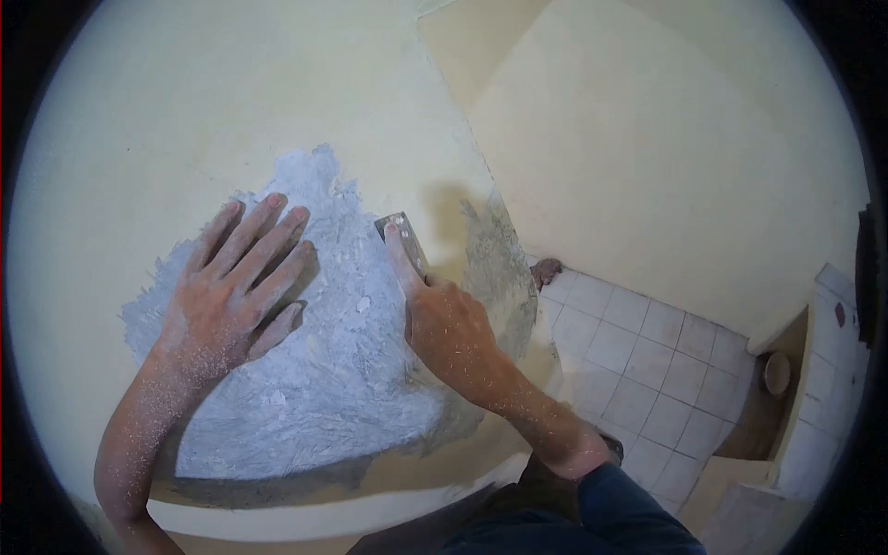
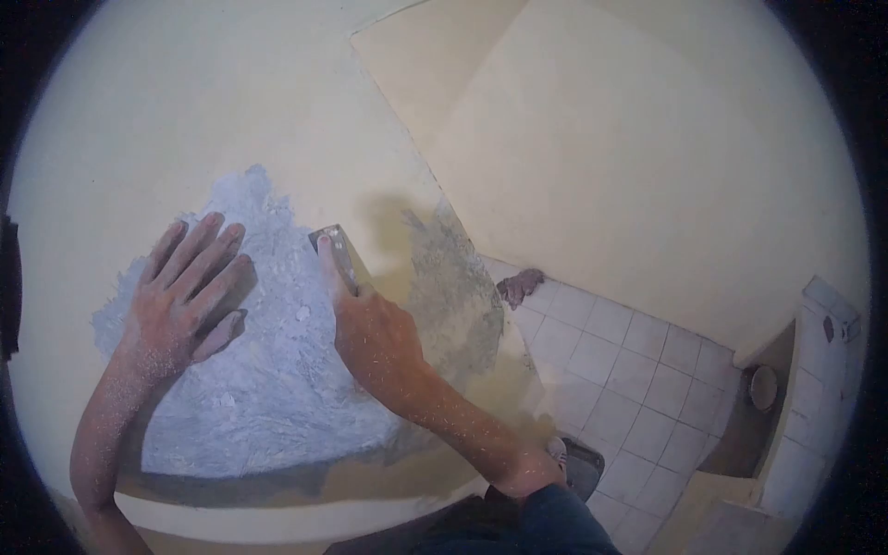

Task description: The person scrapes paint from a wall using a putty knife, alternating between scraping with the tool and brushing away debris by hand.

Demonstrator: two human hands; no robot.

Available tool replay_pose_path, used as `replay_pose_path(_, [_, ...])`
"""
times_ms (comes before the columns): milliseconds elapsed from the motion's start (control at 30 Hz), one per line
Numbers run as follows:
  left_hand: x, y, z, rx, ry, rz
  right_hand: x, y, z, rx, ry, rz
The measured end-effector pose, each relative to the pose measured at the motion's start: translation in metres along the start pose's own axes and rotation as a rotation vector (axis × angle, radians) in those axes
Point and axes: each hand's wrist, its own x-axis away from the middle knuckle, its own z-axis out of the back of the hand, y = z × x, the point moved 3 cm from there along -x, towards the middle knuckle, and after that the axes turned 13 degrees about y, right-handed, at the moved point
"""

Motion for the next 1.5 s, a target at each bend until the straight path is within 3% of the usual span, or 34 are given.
replay_pose_path(100, [-0.001, -0.002, 0.000, 0.008, 0.007, -0.022, 0.027, 0.005, -0.008, 0.001, -0.065, -0.031])
replay_pose_path(300, [0.002, 0.002, 0.000, 0.007, -0.003, -0.021, 0.015, 0.009, -0.005, -0.053, 0.076, 0.043])
replay_pose_path(600, [0.004, -0.002, -0.001, 0.000, 0.011, -0.046, 0.026, 0.010, -0.006, 0.024, 0.058, 0.079])
replay_pose_path(700, [0.002, -0.001, -0.002, -0.017, 0.006, -0.038, 0.009, 0.010, -0.006, -0.026, 0.067, -0.006])
replay_pose_path(800, [0.004, -0.001, -0.003, -0.020, -0.021, -0.027, 0.001, 0.006, 0.004, 0.043, 0.103, 0.066])
replay_pose_path(900, [0.001, -0.002, -0.001, -0.025, -0.017, -0.031, 0.016, 0.009, -0.012, 0.039, 0.024, 0.062])
replay_pose_path(1000, [0.004, 0.001, -0.003, -0.027, -0.008, -0.022, -0.008, 0.012, -0.005, 0.060, 0.207, 0.150])
replay_pose_path(1100, [0.005, 0.002, -0.003, -0.011, 0.006, -0.034, 0.003, 0.006, -0.003, 0.001, -0.042, 0.001])
replay_pose_path(1200, [0.000, 0.001, -0.001, -0.002, 0.028, -0.016, 0.000, 0.006, -0.011, -0.028, 0.118, 0.081])
replay_pose_path(1300, [-0.001, 0.001, -0.001, -0.015, 0.063, -0.033, -0.003, 0.003, 0.005, 0.024, 0.109, 0.131])
replay_pose_path(1400, [0.000, -0.003, 0.002, -0.009, 0.078, -0.069, 0.010, 0.003, -0.002, 0.041, -0.055, 0.048])
replay_pose_path(1500, [0.000, -0.006, 0.002, 0.027, 0.082, -0.073, -0.005, 0.011, 0.001, -0.056, 0.228, 0.162])
